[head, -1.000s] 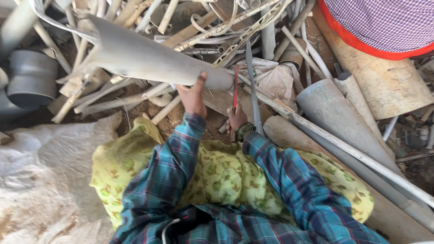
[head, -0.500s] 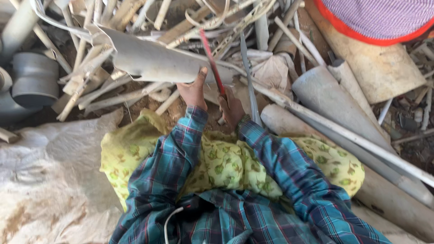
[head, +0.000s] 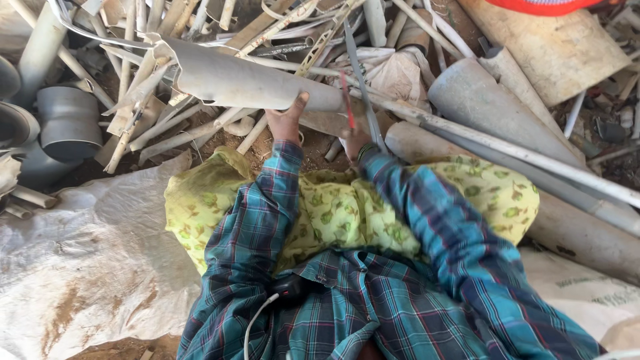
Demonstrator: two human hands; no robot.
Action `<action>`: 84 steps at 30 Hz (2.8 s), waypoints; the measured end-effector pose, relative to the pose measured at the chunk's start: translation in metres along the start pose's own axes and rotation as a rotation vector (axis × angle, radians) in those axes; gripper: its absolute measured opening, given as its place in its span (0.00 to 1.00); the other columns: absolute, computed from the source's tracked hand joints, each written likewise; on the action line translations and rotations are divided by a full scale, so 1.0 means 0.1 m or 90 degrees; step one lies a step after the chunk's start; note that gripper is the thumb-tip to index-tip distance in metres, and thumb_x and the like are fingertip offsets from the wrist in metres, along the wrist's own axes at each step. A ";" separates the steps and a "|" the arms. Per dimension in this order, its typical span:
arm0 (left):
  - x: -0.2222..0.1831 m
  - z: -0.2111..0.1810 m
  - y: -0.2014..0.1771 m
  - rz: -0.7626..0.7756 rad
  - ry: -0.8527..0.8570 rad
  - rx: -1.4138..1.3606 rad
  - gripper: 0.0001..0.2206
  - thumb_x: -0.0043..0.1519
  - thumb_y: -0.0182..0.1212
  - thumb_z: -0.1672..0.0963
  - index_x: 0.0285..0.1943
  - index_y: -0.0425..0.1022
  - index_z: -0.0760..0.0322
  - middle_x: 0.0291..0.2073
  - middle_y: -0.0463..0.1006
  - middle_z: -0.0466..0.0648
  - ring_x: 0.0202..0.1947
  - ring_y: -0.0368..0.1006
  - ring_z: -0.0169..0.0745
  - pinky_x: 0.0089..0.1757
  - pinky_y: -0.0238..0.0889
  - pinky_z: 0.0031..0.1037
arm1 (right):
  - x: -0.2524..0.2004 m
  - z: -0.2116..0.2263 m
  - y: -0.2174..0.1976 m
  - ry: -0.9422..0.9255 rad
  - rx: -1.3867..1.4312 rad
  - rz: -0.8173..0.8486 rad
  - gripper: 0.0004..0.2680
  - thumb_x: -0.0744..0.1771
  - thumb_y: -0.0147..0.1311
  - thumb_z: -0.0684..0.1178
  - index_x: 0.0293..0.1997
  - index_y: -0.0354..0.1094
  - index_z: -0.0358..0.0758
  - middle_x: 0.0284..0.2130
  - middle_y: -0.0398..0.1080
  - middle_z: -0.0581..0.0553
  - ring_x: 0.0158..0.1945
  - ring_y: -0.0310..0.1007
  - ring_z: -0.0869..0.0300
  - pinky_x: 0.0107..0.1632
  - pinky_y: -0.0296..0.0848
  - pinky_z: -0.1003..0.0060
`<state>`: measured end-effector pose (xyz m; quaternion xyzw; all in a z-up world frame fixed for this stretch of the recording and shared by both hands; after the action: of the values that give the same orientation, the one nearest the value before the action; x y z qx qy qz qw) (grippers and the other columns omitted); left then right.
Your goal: The person holds a large grey PVC pipe and repeatedly scrapes or cuts along its length with a hand-held blade while sitting among a pile of scrap materials.
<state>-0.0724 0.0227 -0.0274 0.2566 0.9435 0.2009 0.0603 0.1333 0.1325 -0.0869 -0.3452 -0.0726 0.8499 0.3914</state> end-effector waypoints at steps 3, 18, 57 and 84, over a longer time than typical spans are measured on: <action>0.01 0.04 0.00 0.049 -0.010 -0.037 0.33 0.48 0.83 0.55 0.59 0.69 0.75 0.50 0.77 0.57 0.52 0.75 0.49 0.55 0.70 0.40 | -0.02 0.14 0.04 -0.073 -0.059 0.016 0.14 0.71 0.46 0.54 0.63 0.55 0.43 0.23 0.68 0.41 0.20 0.68 0.54 0.25 0.70 0.56; 0.14 0.26 -0.10 0.080 0.015 0.073 0.39 0.48 0.83 0.52 0.63 0.66 0.77 0.54 0.77 0.59 0.55 0.75 0.50 0.59 0.68 0.37 | -0.31 0.44 -0.02 -0.511 -0.085 -0.035 0.11 0.74 0.46 0.54 0.62 0.60 0.43 0.31 0.70 0.40 0.28 0.74 0.52 0.31 0.73 0.55; 0.26 0.01 -0.23 -0.004 0.119 0.055 0.42 0.53 0.80 0.58 0.73 0.54 0.73 0.58 0.72 0.59 0.57 0.71 0.49 0.59 0.65 0.36 | -0.13 0.26 0.37 -0.166 0.036 0.128 0.13 0.73 0.46 0.55 0.62 0.61 0.40 0.21 0.68 0.45 0.18 0.67 0.61 0.21 0.69 0.63; 0.23 0.55 -0.31 -0.022 -0.130 -0.054 0.40 0.48 0.78 0.60 0.68 0.57 0.68 0.45 0.75 0.52 0.37 0.70 0.39 0.31 0.63 0.25 | -0.09 0.00 0.21 0.033 -0.013 0.083 0.14 0.72 0.44 0.53 0.64 0.56 0.40 0.23 0.67 0.43 0.17 0.68 0.59 0.21 0.70 0.63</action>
<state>-0.0945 0.0289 -0.0902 0.2568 0.9274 0.2124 0.1700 0.1246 0.1118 -0.0902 -0.3753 -0.0485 0.8635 0.3335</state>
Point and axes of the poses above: each hand's wrist, its own x-axis towards the middle knuckle, its own y-axis out of the palm, z = x × y, the point moved 8 cm from there along x, towards the middle knuckle
